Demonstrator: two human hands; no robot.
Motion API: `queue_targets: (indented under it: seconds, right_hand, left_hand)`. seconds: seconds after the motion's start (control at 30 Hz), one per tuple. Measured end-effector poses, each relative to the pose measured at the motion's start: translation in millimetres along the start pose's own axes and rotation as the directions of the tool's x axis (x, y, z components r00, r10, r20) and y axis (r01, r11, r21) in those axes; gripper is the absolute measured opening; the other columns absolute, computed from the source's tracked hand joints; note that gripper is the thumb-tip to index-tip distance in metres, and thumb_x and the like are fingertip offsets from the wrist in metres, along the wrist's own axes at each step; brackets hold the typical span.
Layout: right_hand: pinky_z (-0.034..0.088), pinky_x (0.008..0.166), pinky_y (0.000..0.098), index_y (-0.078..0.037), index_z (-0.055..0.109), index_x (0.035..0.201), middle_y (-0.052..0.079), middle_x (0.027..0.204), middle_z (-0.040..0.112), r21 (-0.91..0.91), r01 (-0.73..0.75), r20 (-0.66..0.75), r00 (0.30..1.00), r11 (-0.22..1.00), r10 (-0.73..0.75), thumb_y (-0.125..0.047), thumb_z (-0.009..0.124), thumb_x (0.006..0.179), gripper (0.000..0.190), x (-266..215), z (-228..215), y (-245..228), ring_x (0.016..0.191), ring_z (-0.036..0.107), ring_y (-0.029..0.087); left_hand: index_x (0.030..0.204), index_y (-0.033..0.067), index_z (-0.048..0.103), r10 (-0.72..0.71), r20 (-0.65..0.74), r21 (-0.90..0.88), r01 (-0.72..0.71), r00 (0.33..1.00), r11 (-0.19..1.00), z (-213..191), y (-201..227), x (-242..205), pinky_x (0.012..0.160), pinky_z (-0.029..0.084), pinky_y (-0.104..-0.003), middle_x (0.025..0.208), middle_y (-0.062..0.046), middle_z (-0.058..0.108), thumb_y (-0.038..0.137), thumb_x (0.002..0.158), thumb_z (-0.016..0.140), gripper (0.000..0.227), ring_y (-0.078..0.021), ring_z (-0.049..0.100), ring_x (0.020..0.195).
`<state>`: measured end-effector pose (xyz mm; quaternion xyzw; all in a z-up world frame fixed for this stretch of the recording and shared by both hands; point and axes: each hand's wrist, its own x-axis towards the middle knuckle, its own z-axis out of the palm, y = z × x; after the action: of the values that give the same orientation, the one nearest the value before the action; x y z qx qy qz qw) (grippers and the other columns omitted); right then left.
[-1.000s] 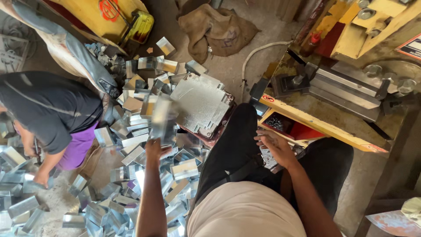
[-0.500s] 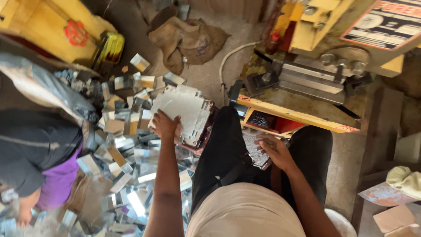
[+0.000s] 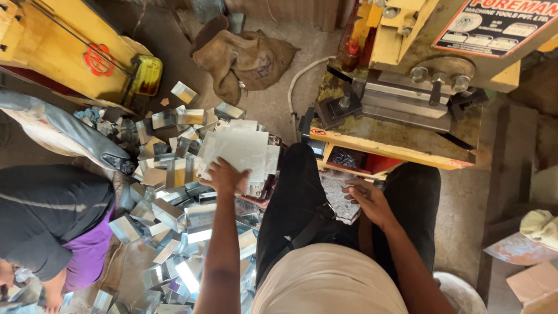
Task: The person repeatedly picks up rectangular metal sheets from a pile on the floor, places them into a yellow hydraulic press machine, and operates the press to flatten or shape them. After each press cycle, the person removes the processed sheet and places it onto a growing stack of finished pieces.
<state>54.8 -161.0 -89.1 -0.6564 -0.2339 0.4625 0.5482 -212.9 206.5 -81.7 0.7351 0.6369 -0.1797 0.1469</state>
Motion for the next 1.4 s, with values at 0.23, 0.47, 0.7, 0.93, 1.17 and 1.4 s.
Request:
queue_targets:
  seconds: [0.23, 0.47, 0.7, 0.93, 1.17, 1.4]
  right_hand:
    - [0.058, 0.084, 0.0328, -0.003, 0.064, 0.130, 0.012, 0.110, 0.076, -0.028, -0.009, 0.026, 1.000, 1.000, 0.009, -0.023, 0.060, 0.100, 0.036, -1, 5, 0, 0.096, 0.073, 0.019]
    - [0.058, 0.085, 0.0332, -0.003, 0.065, 0.130, 0.012, 0.110, 0.076, 0.014, -0.013, 0.013, 1.000, 1.000, 0.012, -0.022, 0.060, 0.101, 0.035, -4, -1, 2, 0.096, 0.072, 0.020]
    - [0.059, 0.085, 0.0337, -0.003, 0.064, 0.129, 0.013, 0.111, 0.076, 0.021, -0.016, 0.005, 1.000, 1.000, 0.016, -0.023, 0.061, 0.100, 0.035, -2, -2, 10, 0.096, 0.072, 0.019]
    - [0.058, 0.085, 0.0341, -0.004, 0.064, 0.128, 0.013, 0.112, 0.076, 0.049, 0.010, -0.002, 1.000, 0.999, -0.010, -0.028, 0.061, 0.100, 0.038, -5, -5, 6, 0.097, 0.072, 0.020]
    - [0.058, 0.087, 0.0375, -0.004, 0.048, 0.145, 0.017, 0.118, 0.072, 0.535, 0.056, 0.071, 0.991, 0.843, -0.111, -0.042, 0.055, 0.098, 0.060, -48, -18, -54, 0.101, 0.073, 0.026]
    - [0.057, 0.073, 0.0368, -0.001, 0.037, 0.155, 0.015, 0.109, 0.070, 0.476, 0.273, -0.344, 0.933, 0.836, -0.108, -0.022, 0.067, 0.095, 0.069, -74, -67, -98, 0.083, 0.070, 0.022]
  left_hand:
    - [0.158, 0.0026, 0.019, 0.219, -0.069, -0.031, -0.221, 0.973, 0.975, 33, 61, -71, 0.114, 0.014, -0.076, 0.166, -0.026, 0.014, 0.071, 0.077, 0.074, 0.119, -0.0498, 0.013, 0.151]
    - [0.152, -0.0092, 0.030, 0.256, -0.205, -0.031, -0.268, 0.945, 0.963, 62, 71, -51, 0.107, 0.043, -0.064, 0.158, -0.035, 0.028, 0.056, 0.083, 0.079, 0.107, -0.0584, 0.036, 0.140]
    - [0.114, -0.0001, 0.072, 0.293, -0.264, -0.287, -0.365, 0.919, 0.885, 4, 51, -61, 0.089, 0.058, -0.048, 0.109, -0.024, 0.074, 0.030, 0.085, 0.068, 0.041, -0.0421, 0.073, 0.097]
    - [0.127, -0.0082, 0.072, 0.287, -0.268, -0.929, -0.325, 0.920, 0.175, -76, -28, -71, 0.074, 0.062, -0.033, 0.095, -0.015, 0.067, -0.003, 0.094, 0.055, 0.037, -0.0181, 0.067, 0.080]
    - [0.128, -0.0132, 0.061, 0.593, -0.055, -0.975, 0.085, 0.803, -0.207, -36, 50, -114, 0.066, 0.063, -0.035, 0.107, -0.018, 0.074, -0.002, 0.080, 0.062, 0.048, -0.0229, 0.073, 0.078]
    - [0.134, -0.0060, 0.054, 0.798, 0.107, -0.856, 0.464, 0.593, -0.230, 9, 190, -165, 0.086, 0.066, -0.036, 0.114, -0.015, 0.072, 0.001, 0.083, 0.062, 0.052, -0.0228, 0.075, 0.098]
